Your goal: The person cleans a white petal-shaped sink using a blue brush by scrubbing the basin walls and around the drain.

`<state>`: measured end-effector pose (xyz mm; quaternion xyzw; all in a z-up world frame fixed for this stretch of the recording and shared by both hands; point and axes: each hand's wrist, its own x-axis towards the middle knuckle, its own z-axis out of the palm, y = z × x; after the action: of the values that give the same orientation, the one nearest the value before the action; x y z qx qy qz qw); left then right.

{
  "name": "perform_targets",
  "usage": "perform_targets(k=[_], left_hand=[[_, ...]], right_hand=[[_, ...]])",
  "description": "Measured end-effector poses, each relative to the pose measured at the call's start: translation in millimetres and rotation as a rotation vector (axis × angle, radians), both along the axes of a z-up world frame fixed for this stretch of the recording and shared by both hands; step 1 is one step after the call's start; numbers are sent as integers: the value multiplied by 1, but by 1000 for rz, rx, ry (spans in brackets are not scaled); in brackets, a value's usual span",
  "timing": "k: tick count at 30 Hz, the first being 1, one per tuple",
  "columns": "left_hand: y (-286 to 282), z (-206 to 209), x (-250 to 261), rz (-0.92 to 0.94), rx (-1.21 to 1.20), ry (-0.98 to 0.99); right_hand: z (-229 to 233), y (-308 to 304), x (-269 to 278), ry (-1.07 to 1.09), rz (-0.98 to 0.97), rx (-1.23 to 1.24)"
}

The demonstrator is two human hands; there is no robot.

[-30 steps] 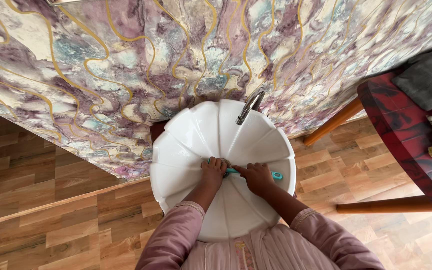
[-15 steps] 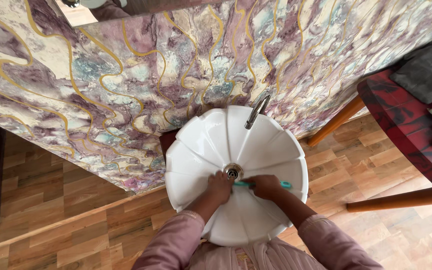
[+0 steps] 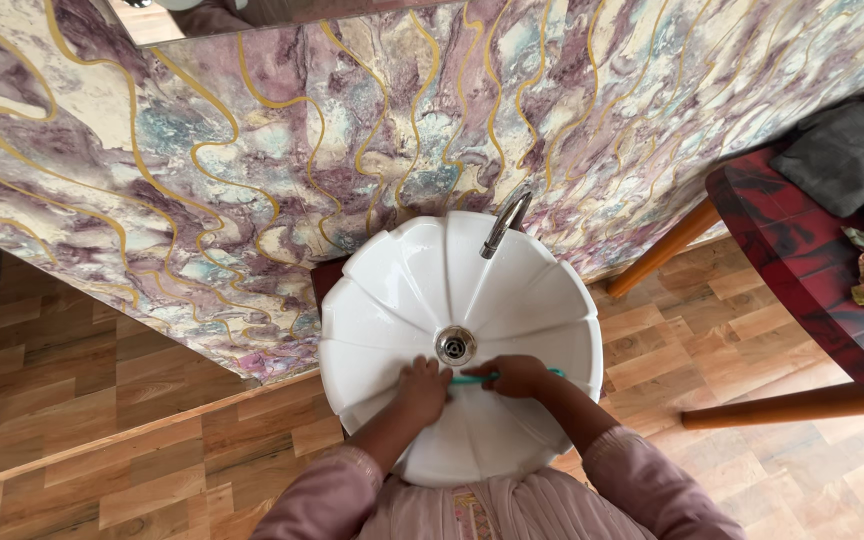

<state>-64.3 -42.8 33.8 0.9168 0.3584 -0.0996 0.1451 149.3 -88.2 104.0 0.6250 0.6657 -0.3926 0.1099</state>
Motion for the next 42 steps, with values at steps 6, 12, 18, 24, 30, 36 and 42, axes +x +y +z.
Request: perform_targets(k=[6,12,18,24,30,36,42], left_hand=[[-3,8,18,118,135,118],[-71,36,-10,-30,-451,110],[-7,5,21,281,352,-8],[-55,16,17,349,112,-62],[-74,60,-17,246,-332,168],[8,41,2,289,326,-103],[12,48,-32,144,-129,362]], right_hand=[[-13,18,1,-341,7,377],[-3,-11,40,321,219,-376],[-23,-3,18,-65,211,562],[20,-13,20,-48,164,478],[36,-17,17,261,230,-60],[-5,-18,10,-215,153,1022],[-4,-20,24,392,104,-109]])
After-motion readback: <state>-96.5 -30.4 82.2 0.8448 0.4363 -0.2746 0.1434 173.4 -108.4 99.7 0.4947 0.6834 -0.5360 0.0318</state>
